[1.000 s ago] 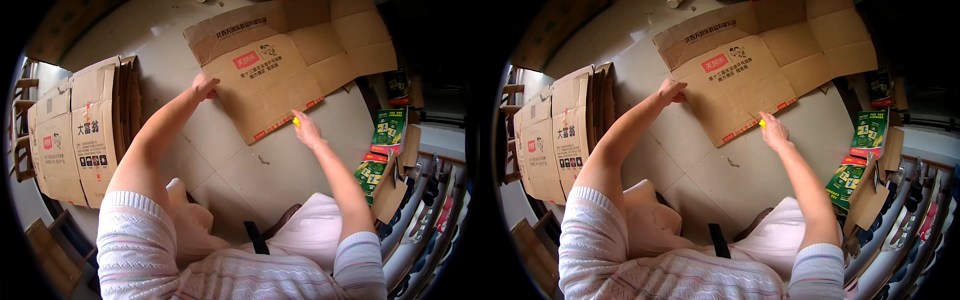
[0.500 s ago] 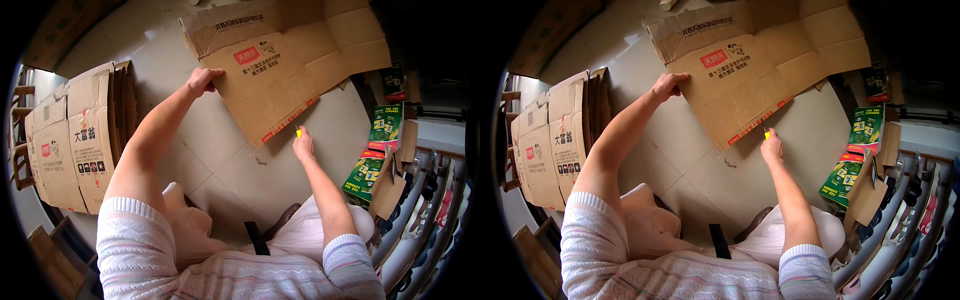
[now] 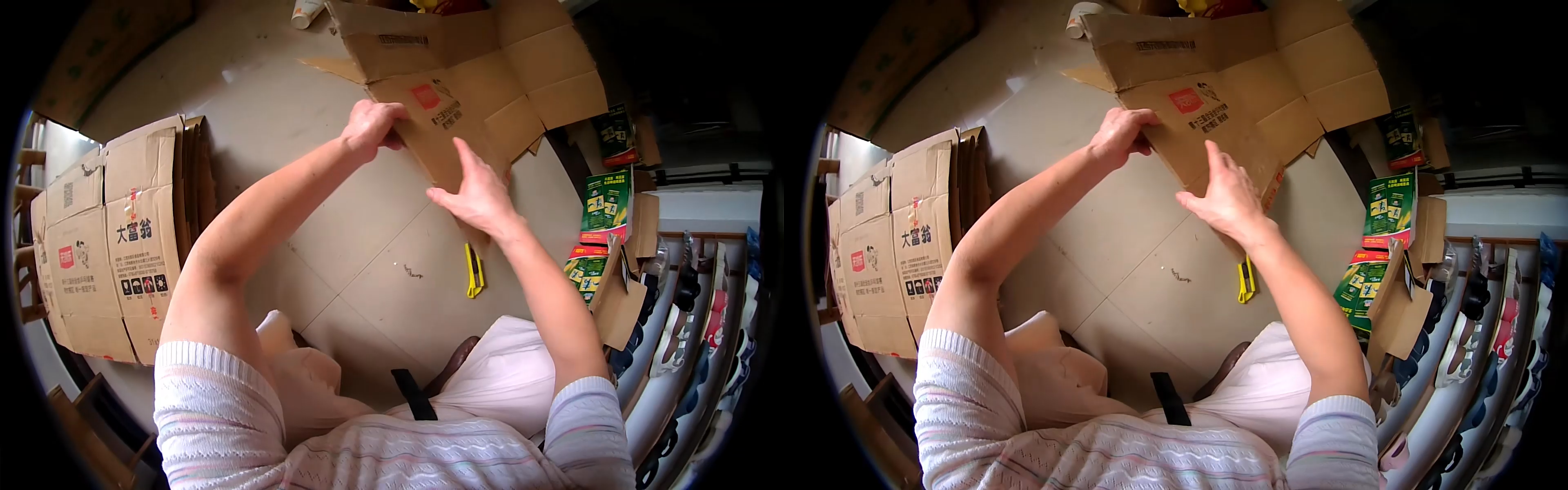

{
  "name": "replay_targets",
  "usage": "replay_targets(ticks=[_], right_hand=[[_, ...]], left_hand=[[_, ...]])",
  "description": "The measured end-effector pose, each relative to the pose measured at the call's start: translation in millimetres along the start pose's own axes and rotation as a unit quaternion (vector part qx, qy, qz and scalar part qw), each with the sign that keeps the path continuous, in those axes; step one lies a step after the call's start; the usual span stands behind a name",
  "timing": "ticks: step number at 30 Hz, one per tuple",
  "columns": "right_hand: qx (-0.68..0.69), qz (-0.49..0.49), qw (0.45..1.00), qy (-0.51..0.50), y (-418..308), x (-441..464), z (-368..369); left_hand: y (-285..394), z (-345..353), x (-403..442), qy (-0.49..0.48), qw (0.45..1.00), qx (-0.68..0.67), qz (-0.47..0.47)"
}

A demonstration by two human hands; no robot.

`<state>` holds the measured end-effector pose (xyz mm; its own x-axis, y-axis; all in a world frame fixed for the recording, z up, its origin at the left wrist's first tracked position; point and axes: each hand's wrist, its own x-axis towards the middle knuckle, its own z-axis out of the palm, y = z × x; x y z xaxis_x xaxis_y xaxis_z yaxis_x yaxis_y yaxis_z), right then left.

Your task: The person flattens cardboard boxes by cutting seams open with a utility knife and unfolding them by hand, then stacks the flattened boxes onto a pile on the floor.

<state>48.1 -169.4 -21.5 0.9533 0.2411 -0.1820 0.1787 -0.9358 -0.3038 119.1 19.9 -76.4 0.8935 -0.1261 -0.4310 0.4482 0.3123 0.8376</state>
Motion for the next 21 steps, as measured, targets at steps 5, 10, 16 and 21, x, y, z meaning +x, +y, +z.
replay_targets(ticks=[5,10,16,21], right_hand=[[-0.107,-0.059,0.986,0.11,42,17,6],[-0.022,-0.079,0.977,0.198,57,10,-138],[0.126,-0.062,0.977,0.158,64,-40,-327],[0.037,0.042,0.971,0.231,73,-105,-451]], left_hand=[[16,19,-12,-0.151,0.988,-0.001,0.033],[12,8,-7,-0.202,0.975,0.089,-0.009],[-13,2,3,-0.216,0.95,0.222,-0.05],[-20,9,12,-0.232,0.943,0.233,-0.057]])
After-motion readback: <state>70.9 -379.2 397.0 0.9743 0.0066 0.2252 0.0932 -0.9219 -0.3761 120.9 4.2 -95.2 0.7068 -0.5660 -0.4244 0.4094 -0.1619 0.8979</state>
